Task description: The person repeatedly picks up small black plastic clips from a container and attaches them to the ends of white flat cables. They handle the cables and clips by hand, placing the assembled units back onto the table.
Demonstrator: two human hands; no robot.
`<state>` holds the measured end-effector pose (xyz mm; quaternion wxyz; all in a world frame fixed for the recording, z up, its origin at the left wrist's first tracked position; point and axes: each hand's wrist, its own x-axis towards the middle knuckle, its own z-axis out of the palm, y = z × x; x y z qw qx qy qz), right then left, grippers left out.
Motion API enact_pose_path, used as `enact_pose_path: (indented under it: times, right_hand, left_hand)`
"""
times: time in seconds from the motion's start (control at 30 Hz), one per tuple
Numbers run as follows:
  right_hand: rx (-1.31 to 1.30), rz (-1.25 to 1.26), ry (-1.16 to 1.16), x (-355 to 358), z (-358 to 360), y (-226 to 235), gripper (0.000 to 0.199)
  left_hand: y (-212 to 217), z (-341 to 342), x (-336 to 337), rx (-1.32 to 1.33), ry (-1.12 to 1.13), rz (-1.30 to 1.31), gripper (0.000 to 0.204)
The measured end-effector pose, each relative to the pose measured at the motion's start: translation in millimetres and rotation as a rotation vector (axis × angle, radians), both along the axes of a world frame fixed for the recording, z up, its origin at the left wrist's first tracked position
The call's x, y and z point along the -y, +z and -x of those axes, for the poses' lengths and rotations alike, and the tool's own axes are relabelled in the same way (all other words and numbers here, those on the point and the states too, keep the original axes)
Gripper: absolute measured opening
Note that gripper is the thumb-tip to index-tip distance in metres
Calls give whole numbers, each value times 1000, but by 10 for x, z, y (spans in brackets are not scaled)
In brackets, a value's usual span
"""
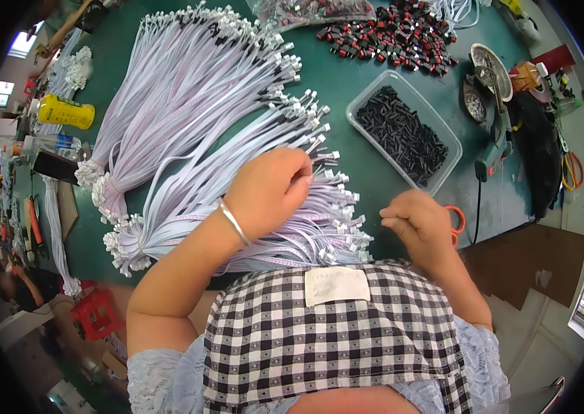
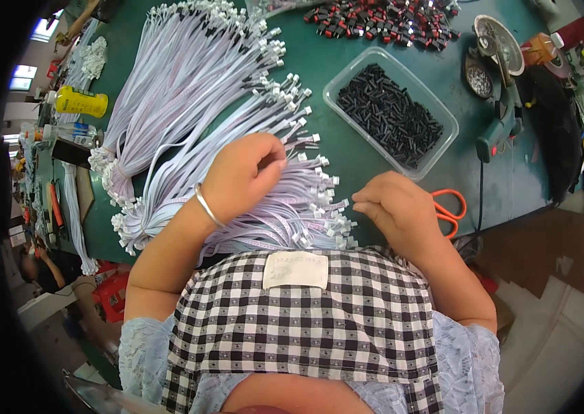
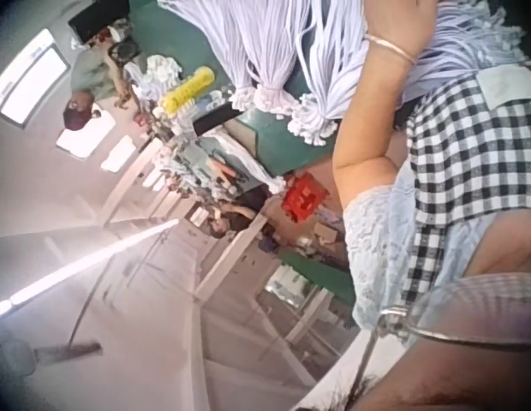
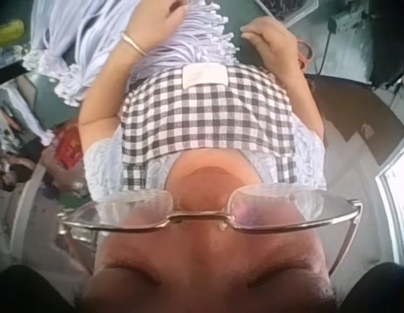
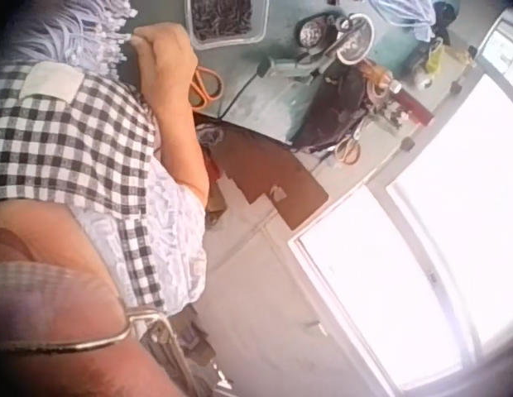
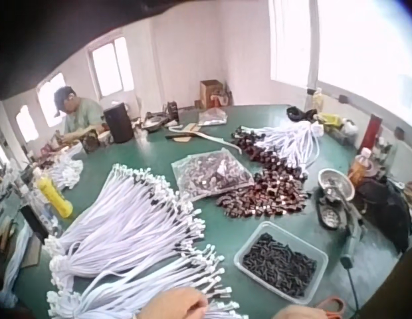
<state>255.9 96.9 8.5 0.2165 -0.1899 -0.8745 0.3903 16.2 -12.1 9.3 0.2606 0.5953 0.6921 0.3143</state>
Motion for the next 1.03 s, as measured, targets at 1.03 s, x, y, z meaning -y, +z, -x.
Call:
enact_pose_path:
  times: [1.03]
  right_hand:
    - [-240,839,-186,291,638,-277,8]
  left_hand:
    - [-114,-121,205,635,161,159,10]
